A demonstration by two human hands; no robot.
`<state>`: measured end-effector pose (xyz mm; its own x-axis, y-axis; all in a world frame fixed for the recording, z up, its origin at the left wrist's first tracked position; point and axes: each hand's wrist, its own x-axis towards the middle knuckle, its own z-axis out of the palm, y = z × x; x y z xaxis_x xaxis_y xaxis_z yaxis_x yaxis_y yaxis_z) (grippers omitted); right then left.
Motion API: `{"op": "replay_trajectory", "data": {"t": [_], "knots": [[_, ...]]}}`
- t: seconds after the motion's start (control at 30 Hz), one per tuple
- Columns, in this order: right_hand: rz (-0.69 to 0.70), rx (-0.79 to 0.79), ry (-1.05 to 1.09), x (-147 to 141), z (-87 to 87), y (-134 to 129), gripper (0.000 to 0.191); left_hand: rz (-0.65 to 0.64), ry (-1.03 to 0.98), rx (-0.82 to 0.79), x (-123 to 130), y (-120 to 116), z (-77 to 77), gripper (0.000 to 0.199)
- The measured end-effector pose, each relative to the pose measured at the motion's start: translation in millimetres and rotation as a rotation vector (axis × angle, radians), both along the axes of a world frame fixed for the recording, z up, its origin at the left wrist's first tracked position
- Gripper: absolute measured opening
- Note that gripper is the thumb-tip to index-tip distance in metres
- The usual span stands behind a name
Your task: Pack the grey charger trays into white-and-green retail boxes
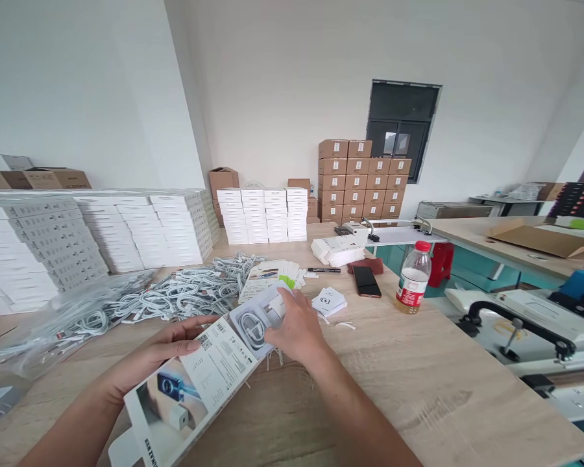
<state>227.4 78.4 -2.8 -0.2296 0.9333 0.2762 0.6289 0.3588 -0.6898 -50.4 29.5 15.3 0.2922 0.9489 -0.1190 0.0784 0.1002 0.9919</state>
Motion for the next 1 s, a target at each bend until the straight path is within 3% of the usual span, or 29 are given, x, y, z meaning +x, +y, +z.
{"op": "replay_trajectory", "data": {"t": [0.07, 0.23, 0.4, 0.47, 0.6, 0.8, 1.0], "knots": [[0.043, 0.019, 0.045, -1, -1.1, -2, 0.085, 0.003, 0.001, 0.003, 0, 1, -0.4, 0.06], [0.45, -0.11, 0.401, -9, -4.1, -10, 0.055, 0.016, -0.004, 0.016, 0, 0, -0.8, 0.059], [0.221, -0.039, 0.508, -12, -7.8, 0, 0.045, 0.046, -0.073, 0.078, 1, -1, -0.8, 0.057], [0.188, -0.048, 0.573, -12, -10.1, 7, 0.047, 0.079, -0.088, 0.114, 1, 0, -0.8, 0.06], [0.225, -0.074, 0.745, -12, -12.1, 11, 0.058, 0.161, -0.133, 0.172, 1, 0, 2.6, 0.073], [0.442, -0.166, 0.907, -18, -11.8, -3, 0.082, 0.325, -0.176, 0.323, 13, -6, 10.8, 0.095], [0.425, -0.137, 0.915, -24, -10.5, -6, 0.055, 0.224, -0.055, 0.304, 28, -6, 4.6, 0.076]]}}
